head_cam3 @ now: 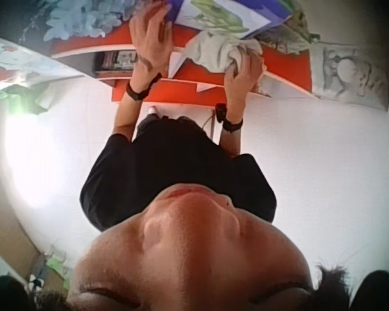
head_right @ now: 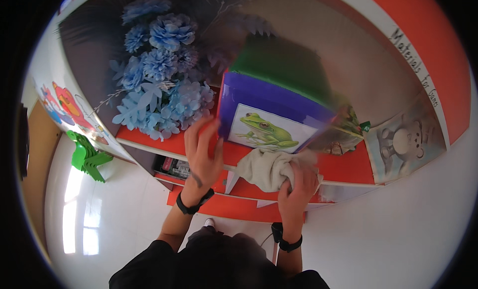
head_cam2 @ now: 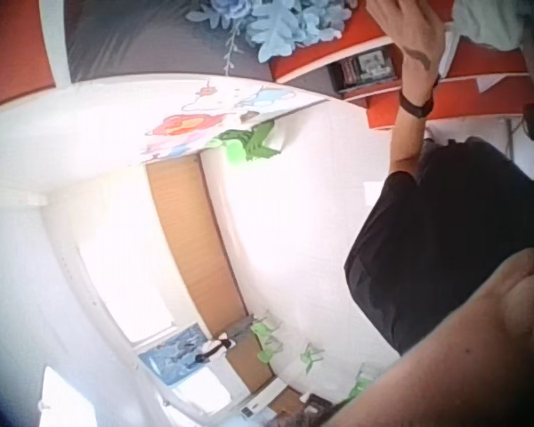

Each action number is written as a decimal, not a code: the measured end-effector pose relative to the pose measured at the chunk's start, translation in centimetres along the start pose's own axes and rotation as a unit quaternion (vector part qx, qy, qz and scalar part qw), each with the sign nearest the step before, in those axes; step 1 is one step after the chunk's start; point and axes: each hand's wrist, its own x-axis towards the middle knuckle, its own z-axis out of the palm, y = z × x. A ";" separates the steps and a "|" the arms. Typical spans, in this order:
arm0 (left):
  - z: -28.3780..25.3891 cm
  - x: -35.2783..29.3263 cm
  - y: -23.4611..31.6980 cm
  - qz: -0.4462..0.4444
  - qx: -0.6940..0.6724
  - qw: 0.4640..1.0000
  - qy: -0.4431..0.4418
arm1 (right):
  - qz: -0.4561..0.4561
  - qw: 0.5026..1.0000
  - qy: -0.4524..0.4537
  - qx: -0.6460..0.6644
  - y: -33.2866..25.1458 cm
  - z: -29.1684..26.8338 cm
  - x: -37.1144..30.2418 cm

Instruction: The person wipes the surfaces of a red shelving unit and a large colorful toy block using a cloth.

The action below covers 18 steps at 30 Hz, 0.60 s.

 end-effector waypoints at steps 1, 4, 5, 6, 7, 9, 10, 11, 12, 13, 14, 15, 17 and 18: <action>-0.7 -0.9 0.1 0.033 -0.053 0.998 -0.025 | 0.022 1.000 -0.010 0.012 -0.6 0.2 -0.2; -1.8 -2.8 2.3 0.070 -0.141 0.978 -0.136 | 0.031 0.999 -0.010 0.002 -2.8 0.8 -0.6; -1.6 -3.0 3.2 0.078 -0.163 0.958 -0.222 | 0.036 0.999 -0.009 0.002 -3.1 1.0 -0.9; -1.2 -3.1 4.1 0.078 -0.170 0.955 -0.229 | 0.044 0.999 -0.010 -0.003 -3.1 1.1 -1.1; -0.7 -3.1 5.1 0.055 -0.131 0.956 -0.258 | 0.044 0.999 0.002 0.009 -3.1 1.3 -1.1; -0.3 -3.6 5.5 0.024 -0.091 0.950 -0.298 | 0.039 0.998 0.020 0.038 -2.8 1.5 -1.2; -0.4 -3.9 5.4 0.028 -0.095 0.947 -0.306 | 0.048 0.998 0.021 0.035 -2.7 1.4 -1.4; -0.4 -3.8 4.9 0.028 -0.098 0.944 -0.313 | 0.052 0.997 0.008 0.049 -2.5 1.4 -1.4; -0.4 -3.8 4.6 0.027 -0.100 0.942 -0.320 | 0.056 0.996 -0.005 0.064 -2.3 1.3 -1.5; -0.9 -3.4 4.4 0.019 -0.109 0.949 -0.294 | 0.033 0.998 0.007 0.047 -2.3 1.4 -1.4; -0.6 -3.2 4.6 0.037 -0.111 0.950 -0.290 | 0.035 0.998 0.024 0.045 -2.0 1.2 -1.3; -0.2 -3.0 4.9 0.030 -0.057 0.957 -0.283 | 0.021 0.998 0.024 0.057 -1.8 1.0 -1.2; 0.7 -3.7 5.9 0.012 0.000 0.962 -0.274 | -0.008 0.997 0.033 0.063 -1.2 0.9 -1.5; 1.6 -3.7 6.3 0.018 0.000 0.962 -0.273 | -0.008 0.997 0.039 0.063 -0.6 0.9 -1.3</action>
